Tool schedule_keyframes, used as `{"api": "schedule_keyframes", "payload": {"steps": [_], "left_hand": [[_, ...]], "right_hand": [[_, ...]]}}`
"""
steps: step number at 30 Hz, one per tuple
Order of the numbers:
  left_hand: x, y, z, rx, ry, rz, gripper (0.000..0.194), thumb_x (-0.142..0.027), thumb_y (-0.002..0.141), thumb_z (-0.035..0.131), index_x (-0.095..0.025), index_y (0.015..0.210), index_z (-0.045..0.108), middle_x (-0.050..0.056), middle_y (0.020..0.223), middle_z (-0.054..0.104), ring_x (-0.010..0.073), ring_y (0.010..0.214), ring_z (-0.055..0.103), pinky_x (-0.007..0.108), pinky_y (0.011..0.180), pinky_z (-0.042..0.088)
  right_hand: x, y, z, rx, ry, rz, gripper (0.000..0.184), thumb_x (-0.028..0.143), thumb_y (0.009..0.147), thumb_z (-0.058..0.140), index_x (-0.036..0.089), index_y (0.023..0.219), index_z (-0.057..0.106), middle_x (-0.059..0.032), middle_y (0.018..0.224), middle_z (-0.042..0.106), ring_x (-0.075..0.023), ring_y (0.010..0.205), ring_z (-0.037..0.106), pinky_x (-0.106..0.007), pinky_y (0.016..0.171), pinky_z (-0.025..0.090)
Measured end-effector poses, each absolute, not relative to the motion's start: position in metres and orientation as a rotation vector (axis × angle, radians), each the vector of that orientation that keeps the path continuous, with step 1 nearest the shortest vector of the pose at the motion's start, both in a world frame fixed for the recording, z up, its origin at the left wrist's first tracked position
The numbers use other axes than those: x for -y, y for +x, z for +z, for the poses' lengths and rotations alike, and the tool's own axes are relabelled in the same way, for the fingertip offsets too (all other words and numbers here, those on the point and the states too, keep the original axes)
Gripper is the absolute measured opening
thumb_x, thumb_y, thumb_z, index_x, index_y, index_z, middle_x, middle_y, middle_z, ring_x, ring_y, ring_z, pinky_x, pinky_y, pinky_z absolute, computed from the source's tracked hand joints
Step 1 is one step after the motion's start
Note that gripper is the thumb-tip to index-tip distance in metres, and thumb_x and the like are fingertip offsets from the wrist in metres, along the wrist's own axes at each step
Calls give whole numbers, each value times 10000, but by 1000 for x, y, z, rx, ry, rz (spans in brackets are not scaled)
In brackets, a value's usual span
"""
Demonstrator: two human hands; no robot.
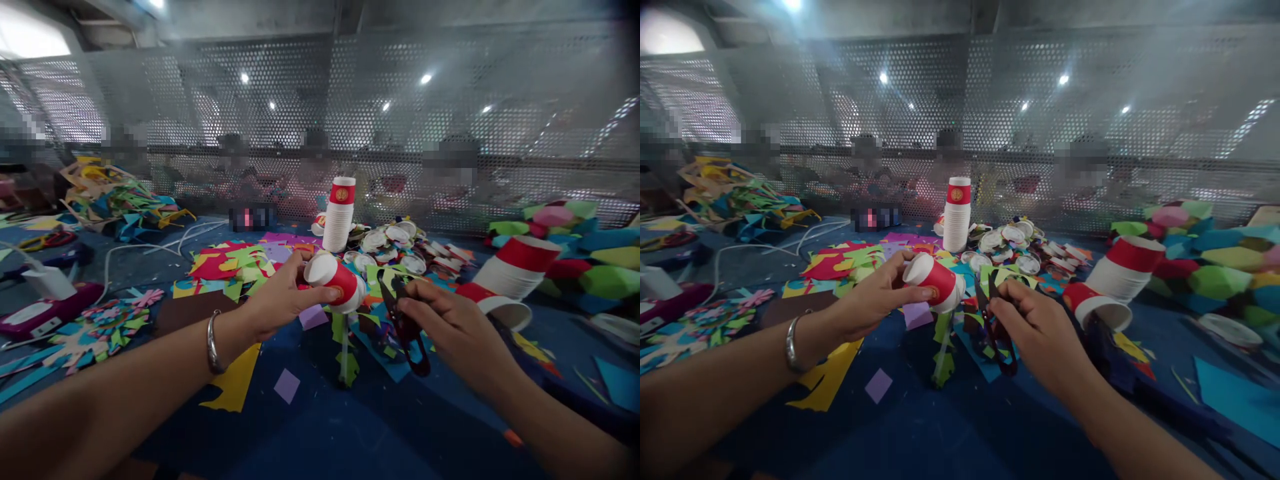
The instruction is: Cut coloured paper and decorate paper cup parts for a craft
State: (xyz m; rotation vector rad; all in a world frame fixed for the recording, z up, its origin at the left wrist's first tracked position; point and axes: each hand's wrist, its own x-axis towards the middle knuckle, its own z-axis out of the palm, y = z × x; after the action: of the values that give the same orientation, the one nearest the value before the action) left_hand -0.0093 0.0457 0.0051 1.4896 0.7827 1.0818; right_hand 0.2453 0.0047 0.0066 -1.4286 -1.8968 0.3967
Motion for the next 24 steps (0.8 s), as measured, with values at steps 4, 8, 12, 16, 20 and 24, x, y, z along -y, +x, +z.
{"api": "schedule_keyframes", "payload": {"steps": [4,8,12,16,20,24], "left_hand": [[-36,-6,6,-764,1404,966,645,-247,785,781,-275,1307,403,78,1102,638,220,842,689,272,577,509],[-28,0,6,-662,1259,926,730,-118,741,777,-291,1328,380,71,1096,647,198,789,708,290,628,555],[-23,7,4,-607,1137,927,696,-68,696,796,-272,1259,442,76,1105,653,202,903,690,319,751,573],[-25,9,-1,-556,1096,922,547,-172,764,805,-238,1195,475,122,1199,637,260,1058,668,403,878,570],[-26,12,-9,-580,1147,998,539,-178,787,795,-242,1232,498,111,1196,653,259,1082,663,438,945,552],[-23,18,-13,-660,1176,998,527,-242,813,782,-231,1268,515,102,1163,677,241,1031,677,441,927,548]], "right_hand": [[-3,241,7,1778,-1365,573,270,347,970,466,233,726,482,30,628,570,-158,594,555,-283,561,392],[1,232,8,1746,-1321,724,269,356,976,459,236,736,479,30,644,598,-155,571,596,-275,541,430],[5,226,7,1848,-1365,592,248,338,978,457,237,753,488,43,617,527,-139,552,521,-266,520,390],[8,225,3,1877,-1393,596,251,388,1004,434,245,806,488,48,589,509,-144,523,493,-272,505,384],[11,220,1,1871,-1354,707,219,418,1017,426,256,890,502,48,622,562,-148,524,540,-266,503,404],[16,214,2,1930,-1348,637,164,396,1008,442,261,935,500,62,595,548,-144,499,508,-261,487,373]]}}
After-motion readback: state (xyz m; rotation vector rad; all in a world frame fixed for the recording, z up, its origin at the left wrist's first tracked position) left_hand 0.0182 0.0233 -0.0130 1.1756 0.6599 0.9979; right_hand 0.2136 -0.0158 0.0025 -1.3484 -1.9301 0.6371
